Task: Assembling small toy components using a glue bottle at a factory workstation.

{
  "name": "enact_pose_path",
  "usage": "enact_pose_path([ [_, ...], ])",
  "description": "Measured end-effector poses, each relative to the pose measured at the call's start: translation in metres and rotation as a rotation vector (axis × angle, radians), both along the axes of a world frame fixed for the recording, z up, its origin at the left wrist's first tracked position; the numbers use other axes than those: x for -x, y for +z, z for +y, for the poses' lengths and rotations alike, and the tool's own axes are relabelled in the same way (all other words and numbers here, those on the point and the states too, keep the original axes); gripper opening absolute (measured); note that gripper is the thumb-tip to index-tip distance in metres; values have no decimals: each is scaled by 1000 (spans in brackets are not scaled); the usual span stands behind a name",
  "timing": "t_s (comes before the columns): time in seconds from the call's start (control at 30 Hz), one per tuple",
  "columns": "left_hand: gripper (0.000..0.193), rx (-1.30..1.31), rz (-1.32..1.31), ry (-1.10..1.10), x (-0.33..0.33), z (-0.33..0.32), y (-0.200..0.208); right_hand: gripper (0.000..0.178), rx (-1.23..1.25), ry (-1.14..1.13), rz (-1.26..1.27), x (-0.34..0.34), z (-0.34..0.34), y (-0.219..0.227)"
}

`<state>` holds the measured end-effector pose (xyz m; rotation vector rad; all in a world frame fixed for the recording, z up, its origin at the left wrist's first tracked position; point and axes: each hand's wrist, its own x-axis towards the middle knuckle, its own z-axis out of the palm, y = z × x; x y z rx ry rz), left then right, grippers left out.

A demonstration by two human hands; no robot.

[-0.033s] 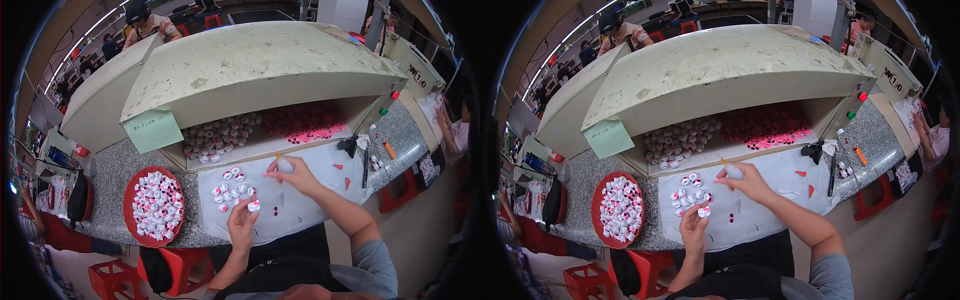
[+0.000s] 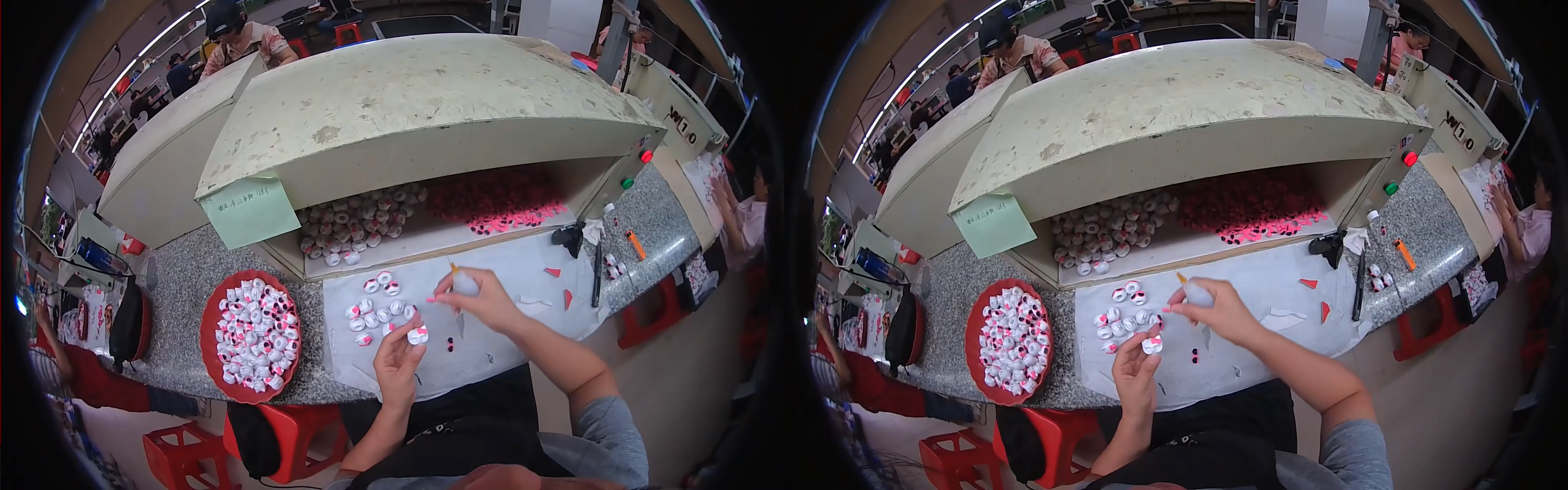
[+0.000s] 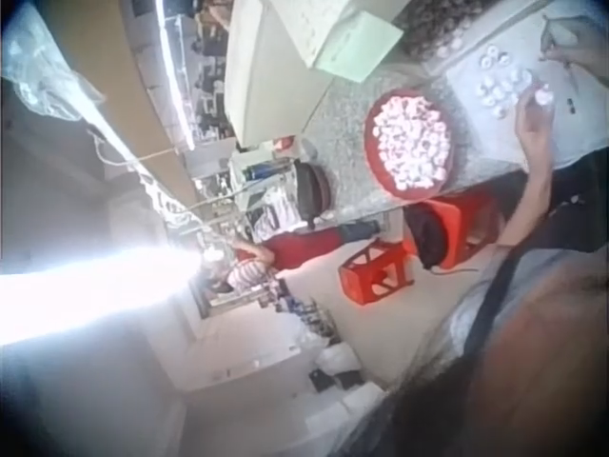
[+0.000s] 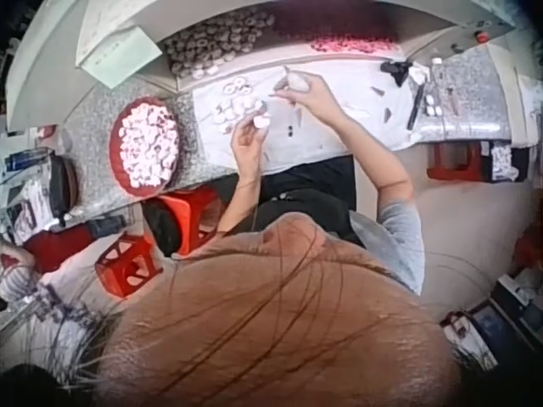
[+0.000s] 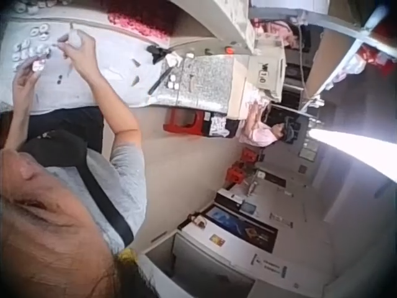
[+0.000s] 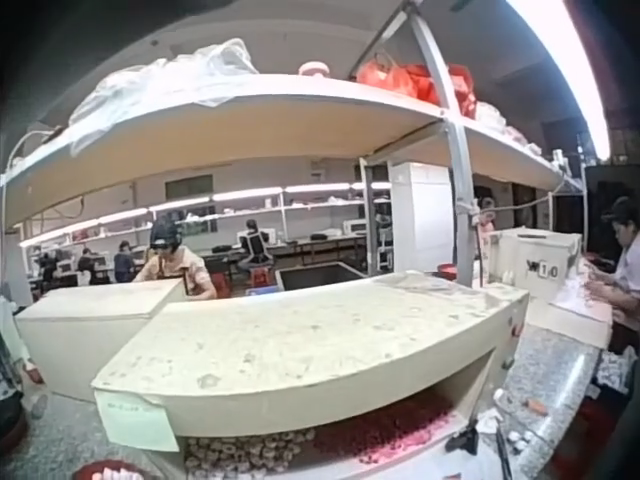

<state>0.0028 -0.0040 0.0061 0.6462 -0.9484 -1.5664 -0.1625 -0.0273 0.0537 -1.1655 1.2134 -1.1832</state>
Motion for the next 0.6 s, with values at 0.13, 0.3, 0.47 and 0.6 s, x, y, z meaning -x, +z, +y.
enact_pose_path([
  [0.13,32,28,56,-77,7,4,1,9,-23,-63,-121,-21,29,-13],
  [0.3,31,-2,69,-120,4,8,1,8,-18,-164,-194,-28,38,-24],
  [0.47,34,-37,91,-135,3,6,1,7,-106,-199,-359,-28,43,-30],
  [0.6,33,-52,59,-83,1,4,-3,7,-115,-258,-260,-22,45,-22],
])
